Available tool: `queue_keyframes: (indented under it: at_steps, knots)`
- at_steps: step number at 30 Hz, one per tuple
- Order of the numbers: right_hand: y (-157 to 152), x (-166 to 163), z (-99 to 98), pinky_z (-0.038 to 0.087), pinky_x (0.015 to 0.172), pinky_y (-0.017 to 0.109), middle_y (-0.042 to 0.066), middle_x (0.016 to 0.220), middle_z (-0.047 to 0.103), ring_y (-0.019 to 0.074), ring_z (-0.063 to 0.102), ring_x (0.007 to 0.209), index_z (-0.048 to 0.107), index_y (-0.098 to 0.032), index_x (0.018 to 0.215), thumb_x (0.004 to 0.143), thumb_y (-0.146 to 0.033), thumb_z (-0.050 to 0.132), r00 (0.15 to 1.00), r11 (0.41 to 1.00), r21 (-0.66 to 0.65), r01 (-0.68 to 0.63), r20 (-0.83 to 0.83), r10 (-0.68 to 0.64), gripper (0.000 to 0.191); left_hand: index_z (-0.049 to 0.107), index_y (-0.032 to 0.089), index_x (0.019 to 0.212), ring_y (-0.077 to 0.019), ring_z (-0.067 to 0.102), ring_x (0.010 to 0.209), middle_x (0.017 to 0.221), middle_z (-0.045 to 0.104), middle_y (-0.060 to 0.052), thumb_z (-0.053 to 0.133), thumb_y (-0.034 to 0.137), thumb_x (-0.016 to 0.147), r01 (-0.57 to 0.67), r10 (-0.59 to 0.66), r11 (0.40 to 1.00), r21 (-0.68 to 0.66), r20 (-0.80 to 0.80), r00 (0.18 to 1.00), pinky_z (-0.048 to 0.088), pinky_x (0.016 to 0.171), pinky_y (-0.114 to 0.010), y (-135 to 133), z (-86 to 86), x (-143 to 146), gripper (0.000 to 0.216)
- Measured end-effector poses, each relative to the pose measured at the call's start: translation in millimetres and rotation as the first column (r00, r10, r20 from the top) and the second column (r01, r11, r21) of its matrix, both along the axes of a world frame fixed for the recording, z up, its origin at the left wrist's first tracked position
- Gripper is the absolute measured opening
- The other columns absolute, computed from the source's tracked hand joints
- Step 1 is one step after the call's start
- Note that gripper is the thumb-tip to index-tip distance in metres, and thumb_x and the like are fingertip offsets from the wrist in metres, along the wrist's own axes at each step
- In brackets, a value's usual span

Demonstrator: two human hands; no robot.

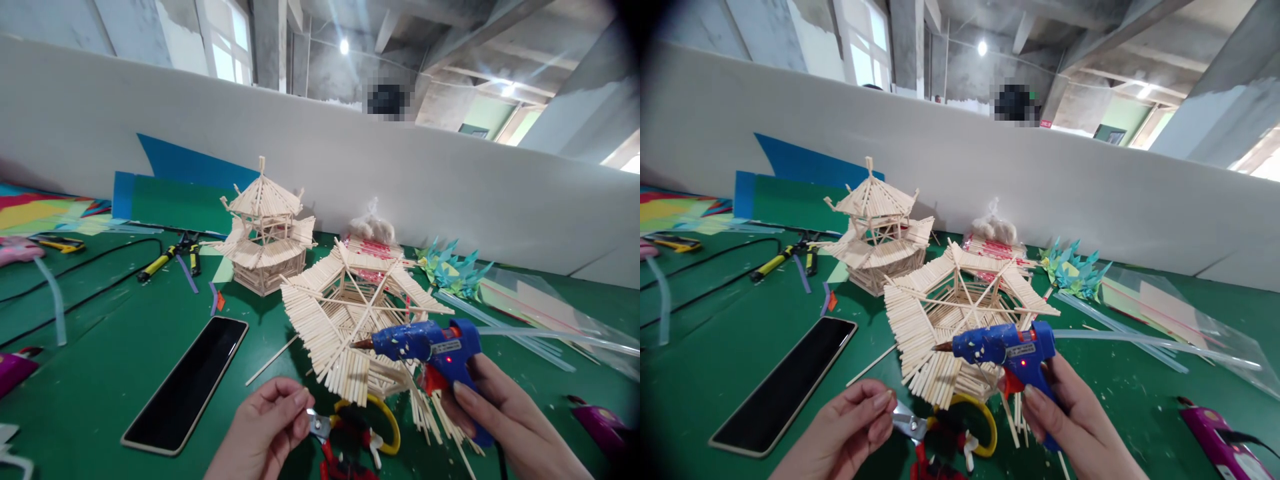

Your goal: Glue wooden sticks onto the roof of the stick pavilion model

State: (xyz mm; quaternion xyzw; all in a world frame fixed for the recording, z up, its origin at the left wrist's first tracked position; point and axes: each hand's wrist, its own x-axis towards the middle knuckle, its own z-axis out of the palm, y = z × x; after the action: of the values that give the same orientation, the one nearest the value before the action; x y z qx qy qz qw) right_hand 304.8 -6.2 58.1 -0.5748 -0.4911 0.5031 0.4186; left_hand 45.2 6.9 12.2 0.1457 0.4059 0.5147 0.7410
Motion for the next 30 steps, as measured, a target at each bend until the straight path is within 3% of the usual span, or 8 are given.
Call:
queue_keyframes:
  at_steps: [5, 8, 12, 14, 21, 30]
  knots:
    - [1, 1, -4.2, 0.049, 0.069, 0.026, 0.003, 0.104, 0.062, 0.0197, 0.058, 0.084, 0.052, -0.027, 0.108, 0.072, -0.046, 0.062, 0.993, 0.994, -0.01, 0.113, 0.042, -0.112, 0.041, 0.068, 0.012, 0.067, -0.0064, 0.053, 0.048, 0.059, 0.067, -0.004, 0.077, 0.01, 0.058, -0.088, 0.087, 0.991, -0.104, -0.013, 0.996, 0.046, 0.052, -0.018, -4, 3.0, 5, 0.013]
    - [2, -1, -2.5, 0.049, 0.066, 0.028, 0.005, 0.101, 0.061, 0.0205, 0.057, 0.08, 0.051, -0.026, 0.111, 0.07, -0.048, 0.063, 0.991, 0.992, -0.015, 0.124, 0.059, -0.123, 0.048, 0.069, 0.012, 0.066, -0.0075, 0.055, 0.048, 0.059, 0.067, -0.005, 0.078, 0.013, 0.058, -0.074, 0.073, 0.992, -0.098, -0.008, 0.997, 0.046, 0.051, -0.017, -5, 6.4, 8, 0.012]
    - [4, -6, 3.5, 0.041, 0.049, 0.019, -0.004, 0.065, 0.054, 0.0109, 0.045, 0.054, 0.055, -0.027, 0.099, 0.076, -0.047, 0.058, 1.0, 1.0, -0.006, -0.025, 0.017, 0.026, 0.031, 0.068, 0.013, 0.065, -0.0102, 0.059, 0.053, 0.059, 0.068, -0.005, 0.08, 0.012, 0.054, -0.086, 0.084, 0.984, -0.155, -0.021, 0.996, 0.049, 0.056, -0.019, -6, 7.1, 11, 0.016]
    - [5, -7, 4.3, 0.036, 0.046, 0.018, -0.006, 0.059, 0.048, 0.0089, 0.039, 0.049, 0.056, -0.028, 0.094, 0.079, -0.045, 0.055, 0.998, 0.998, 0.005, -0.063, -0.006, 0.063, 0.023, 0.068, 0.014, 0.066, -0.0092, 0.058, 0.052, 0.059, 0.067, -0.003, 0.08, 0.011, 0.053, -0.098, 0.097, 0.983, -0.158, -0.012, 0.995, 0.049, 0.057, -0.019, -7, 6.1, 13, 0.018]
    - [4, -3, 0.0, 0.038, 0.049, 0.018, -0.005, 0.067, 0.052, 0.0093, 0.043, 0.053, 0.054, -0.029, 0.094, 0.081, -0.039, 0.055, 0.996, 0.998, 0.002, -0.063, -0.067, 0.063, 0.016, 0.065, 0.016, 0.07, -0.0042, 0.046, 0.042, 0.053, 0.063, 0.001, 0.078, 0.014, 0.058, -0.082, 0.086, 0.994, -0.066, 0.066, 0.994, 0.044, 0.05, -0.017, -4, 6.0, 21, 0.018]
    - [6, -1, 2.4, 0.04, 0.05, 0.02, -0.004, 0.065, 0.055, 0.0101, 0.046, 0.053, 0.058, -0.027, 0.088, 0.08, -0.04, 0.057, 0.997, 0.999, -0.008, -0.044, -0.057, 0.044, 0.015, 0.064, 0.016, 0.071, -0.0052, 0.049, 0.044, 0.052, 0.064, 0.002, 0.08, 0.018, 0.056, -0.132, 0.132, 0.991, 0.002, -0.034, 0.991, 0.04, 0.045, -0.015, -1, 7.5, 25, 0.023]
